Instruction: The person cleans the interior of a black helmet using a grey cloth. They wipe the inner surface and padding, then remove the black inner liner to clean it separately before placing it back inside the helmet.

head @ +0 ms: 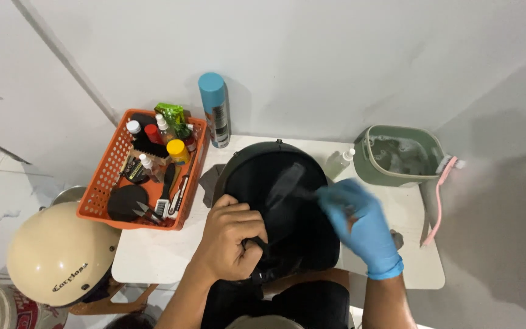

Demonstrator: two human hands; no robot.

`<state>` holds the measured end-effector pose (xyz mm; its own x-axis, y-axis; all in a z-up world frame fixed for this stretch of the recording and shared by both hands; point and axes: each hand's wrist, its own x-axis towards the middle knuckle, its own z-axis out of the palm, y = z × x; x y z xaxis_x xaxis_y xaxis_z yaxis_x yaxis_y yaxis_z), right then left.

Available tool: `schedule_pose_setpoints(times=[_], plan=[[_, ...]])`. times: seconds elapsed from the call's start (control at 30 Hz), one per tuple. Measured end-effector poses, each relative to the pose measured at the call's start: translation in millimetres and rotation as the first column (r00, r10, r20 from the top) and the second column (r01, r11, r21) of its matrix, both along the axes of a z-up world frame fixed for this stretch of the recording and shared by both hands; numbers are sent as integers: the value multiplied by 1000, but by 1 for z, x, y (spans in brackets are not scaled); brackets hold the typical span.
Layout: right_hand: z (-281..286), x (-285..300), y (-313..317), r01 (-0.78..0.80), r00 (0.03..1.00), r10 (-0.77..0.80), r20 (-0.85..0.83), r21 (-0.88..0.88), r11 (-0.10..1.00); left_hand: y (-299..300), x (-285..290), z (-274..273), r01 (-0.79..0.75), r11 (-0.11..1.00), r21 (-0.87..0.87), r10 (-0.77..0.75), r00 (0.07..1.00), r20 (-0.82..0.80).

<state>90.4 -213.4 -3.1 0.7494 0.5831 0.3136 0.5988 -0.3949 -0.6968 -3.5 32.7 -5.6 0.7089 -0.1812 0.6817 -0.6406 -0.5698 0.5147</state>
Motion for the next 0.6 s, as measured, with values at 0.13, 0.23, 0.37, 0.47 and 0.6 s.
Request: schedule_pose_setpoints(times=[0.13,0.23,0.37,0.47,0.6], plan=[[7,-5,5,186,968,-199,153,93,978,2,-2,-2,-10,1000,-8,10,1000,-7],[10,-11,11,115,991,-116,67,29,993,1,-3,-4,0,1000,-12,0,1000,-19],[1,-2,-2,306,929,-325,175,127,944,1,-1,0,10,1000,-6,-10,1000,0],[13,-14,4,-14,1000,14,2,63,998,0,-1,2,13,1000,3,-13,1000,-15],[-3,-7,-3,294,956,-293,-29,148,944,-2,-3,-2,5,1000,3,-5,1000,-9]])
